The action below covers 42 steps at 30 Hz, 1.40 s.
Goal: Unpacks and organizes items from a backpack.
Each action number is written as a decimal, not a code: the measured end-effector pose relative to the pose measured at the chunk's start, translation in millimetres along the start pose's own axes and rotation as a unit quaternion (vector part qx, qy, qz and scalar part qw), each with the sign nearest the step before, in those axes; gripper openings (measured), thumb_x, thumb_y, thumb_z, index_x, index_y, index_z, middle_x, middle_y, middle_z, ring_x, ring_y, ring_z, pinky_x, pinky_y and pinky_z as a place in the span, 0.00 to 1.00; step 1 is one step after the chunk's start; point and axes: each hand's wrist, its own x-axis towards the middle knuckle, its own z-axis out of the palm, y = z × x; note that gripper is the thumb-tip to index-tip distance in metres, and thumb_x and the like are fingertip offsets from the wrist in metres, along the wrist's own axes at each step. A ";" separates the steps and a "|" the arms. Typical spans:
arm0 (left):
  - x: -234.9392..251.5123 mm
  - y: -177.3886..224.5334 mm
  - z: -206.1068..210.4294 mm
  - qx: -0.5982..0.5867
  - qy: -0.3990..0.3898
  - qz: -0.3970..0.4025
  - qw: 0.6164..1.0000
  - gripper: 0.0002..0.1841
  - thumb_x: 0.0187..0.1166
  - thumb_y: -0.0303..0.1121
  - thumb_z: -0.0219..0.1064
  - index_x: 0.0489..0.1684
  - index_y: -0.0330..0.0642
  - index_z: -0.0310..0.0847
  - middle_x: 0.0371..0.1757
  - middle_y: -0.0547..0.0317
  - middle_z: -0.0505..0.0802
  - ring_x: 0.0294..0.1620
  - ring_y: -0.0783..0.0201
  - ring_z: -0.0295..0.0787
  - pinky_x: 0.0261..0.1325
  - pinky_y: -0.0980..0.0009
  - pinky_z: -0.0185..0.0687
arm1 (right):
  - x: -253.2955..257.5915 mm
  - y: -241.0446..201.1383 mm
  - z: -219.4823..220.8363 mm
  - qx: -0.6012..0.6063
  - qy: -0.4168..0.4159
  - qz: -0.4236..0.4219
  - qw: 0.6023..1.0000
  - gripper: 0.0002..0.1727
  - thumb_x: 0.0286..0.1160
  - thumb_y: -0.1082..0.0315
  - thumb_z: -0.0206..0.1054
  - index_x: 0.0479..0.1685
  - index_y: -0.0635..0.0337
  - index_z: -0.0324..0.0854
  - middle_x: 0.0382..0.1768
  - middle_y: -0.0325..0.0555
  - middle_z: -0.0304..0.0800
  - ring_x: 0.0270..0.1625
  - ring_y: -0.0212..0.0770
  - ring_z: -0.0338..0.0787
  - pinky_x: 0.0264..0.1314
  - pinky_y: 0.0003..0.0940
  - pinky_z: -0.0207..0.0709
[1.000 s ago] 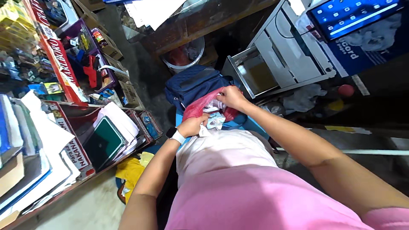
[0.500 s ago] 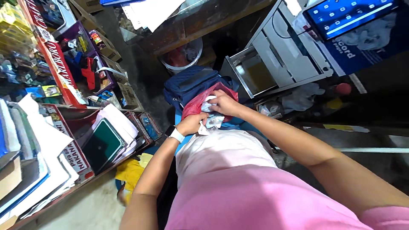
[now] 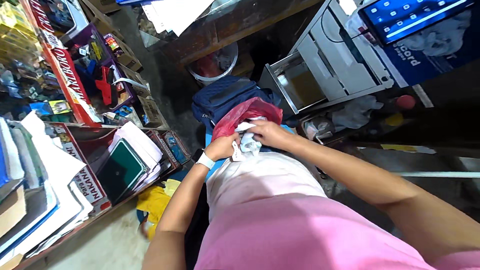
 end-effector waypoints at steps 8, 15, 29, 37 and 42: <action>12.5 9.2 -7.6 0.029 0.260 0.056 0.964 0.11 0.79 0.21 0.61 0.53 0.33 0.86 0.61 0.40 0.88 0.58 0.44 0.90 0.59 0.45 0.87 | -3.4 -1.8 -7.6 0.004 -0.161 -0.007 0.987 0.18 0.81 0.76 0.57 0.65 0.66 0.87 0.74 0.64 0.83 0.79 0.61 0.80 0.84 0.56 0.68; 84.3 10.4 1.0 0.246 0.255 0.052 0.934 0.17 0.71 0.22 0.73 0.57 0.25 0.82 0.62 0.29 0.84 0.71 0.31 0.78 0.75 0.45 0.74 | 2.4 -4.7 5.2 -0.065 -0.160 -0.012 0.985 0.18 0.79 0.80 0.58 0.63 0.69 0.85 0.73 0.67 0.82 0.80 0.64 0.79 0.87 0.59 0.62; 78.5 0.0 -18.3 0.057 0.227 0.030 0.972 0.17 0.77 0.23 0.64 0.63 0.25 0.81 0.64 0.33 0.89 0.71 0.42 0.84 0.79 0.50 0.74 | 17.5 -13.7 0.5 -0.072 -0.237 0.062 0.967 0.18 0.79 0.77 0.60 0.66 0.70 0.84 0.73 0.73 0.80 0.76 0.73 0.79 0.77 0.70 0.70; 58.2 11.3 -12.2 0.028 0.210 0.002 0.977 0.18 0.80 0.24 0.63 0.67 0.26 0.79 0.69 0.31 0.85 0.74 0.40 0.81 0.80 0.49 0.72 | 26.5 -29.2 -3.2 -0.104 -0.242 0.117 0.957 0.20 0.81 0.75 0.61 0.70 0.70 0.81 0.83 0.73 0.68 0.84 0.71 0.70 0.84 0.65 0.65; 56.3 10.4 -0.5 0.014 0.237 0.005 0.971 0.20 0.76 0.22 0.67 0.66 0.24 0.80 0.67 0.29 0.86 0.73 0.38 0.82 0.80 0.48 0.72 | 28.7 -31.5 -22.3 0.047 -0.103 0.078 0.991 0.16 0.78 0.78 0.62 0.61 0.77 0.82 0.67 0.71 0.84 0.73 0.64 0.83 0.81 0.56 0.71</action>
